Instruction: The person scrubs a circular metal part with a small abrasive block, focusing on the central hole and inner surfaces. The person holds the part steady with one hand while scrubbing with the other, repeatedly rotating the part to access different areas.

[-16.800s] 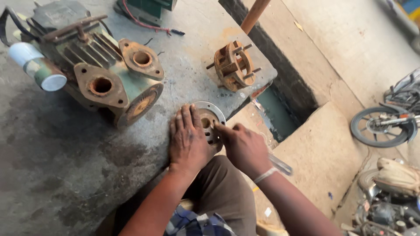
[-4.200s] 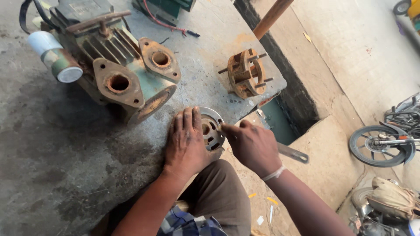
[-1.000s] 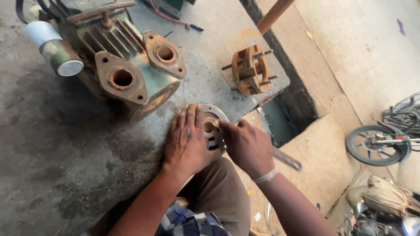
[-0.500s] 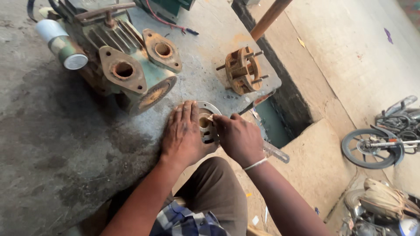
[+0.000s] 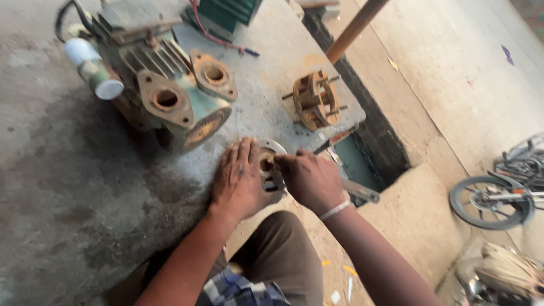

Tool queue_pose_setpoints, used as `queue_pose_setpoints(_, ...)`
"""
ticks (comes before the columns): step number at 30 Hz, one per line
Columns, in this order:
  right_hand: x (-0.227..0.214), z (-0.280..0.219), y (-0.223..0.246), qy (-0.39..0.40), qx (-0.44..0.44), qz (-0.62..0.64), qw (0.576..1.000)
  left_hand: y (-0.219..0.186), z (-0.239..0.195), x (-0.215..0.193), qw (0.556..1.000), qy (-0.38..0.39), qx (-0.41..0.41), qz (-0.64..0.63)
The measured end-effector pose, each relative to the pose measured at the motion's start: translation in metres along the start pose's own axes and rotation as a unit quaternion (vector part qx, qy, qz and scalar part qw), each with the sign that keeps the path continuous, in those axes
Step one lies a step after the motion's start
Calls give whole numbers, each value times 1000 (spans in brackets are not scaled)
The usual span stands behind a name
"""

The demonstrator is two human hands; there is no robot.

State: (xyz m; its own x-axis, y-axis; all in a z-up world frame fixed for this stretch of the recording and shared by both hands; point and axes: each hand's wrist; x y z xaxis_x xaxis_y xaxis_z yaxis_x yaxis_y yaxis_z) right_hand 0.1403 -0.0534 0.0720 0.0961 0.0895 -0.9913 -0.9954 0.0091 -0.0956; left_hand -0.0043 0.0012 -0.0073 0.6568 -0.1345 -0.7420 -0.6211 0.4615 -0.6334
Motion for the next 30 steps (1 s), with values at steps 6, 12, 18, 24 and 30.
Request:
queue_pose_setpoints(6, -2, 5, -5, -24, -39, -7, 999, -3, 2, -3, 1000, 13, 2, 3)
queue_pose_setpoints(12, 3, 11, -9, 17, -14, 31, 999, 1, 1, -1, 998, 65, -19, 13)
queue_pose_setpoints(18, 33, -22, -52, -133, 49, 259, 955, -11, -9, -14, 998, -42, 9, 37)
queue_pose_setpoints(24, 163, -110, -136, -128, 307, 241, 912, 10, -42, 4, 991, -115, 56, 37)
queue_pose_setpoints(30, 289, -142, -160, -1, 397, 227, 889, 13, -33, 13, 996, -72, 30, 51)
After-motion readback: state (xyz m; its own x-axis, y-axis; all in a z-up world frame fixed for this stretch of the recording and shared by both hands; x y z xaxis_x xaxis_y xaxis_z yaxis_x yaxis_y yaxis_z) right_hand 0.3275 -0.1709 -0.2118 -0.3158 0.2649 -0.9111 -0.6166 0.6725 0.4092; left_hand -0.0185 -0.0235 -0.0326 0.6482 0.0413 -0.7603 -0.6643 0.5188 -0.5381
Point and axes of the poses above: each hand's wrist, its own z-axis towards the middle knuckle, its own x-axis out of the palm, y = z × x, and after that the axes turned 5 degrees about -y, right-handed
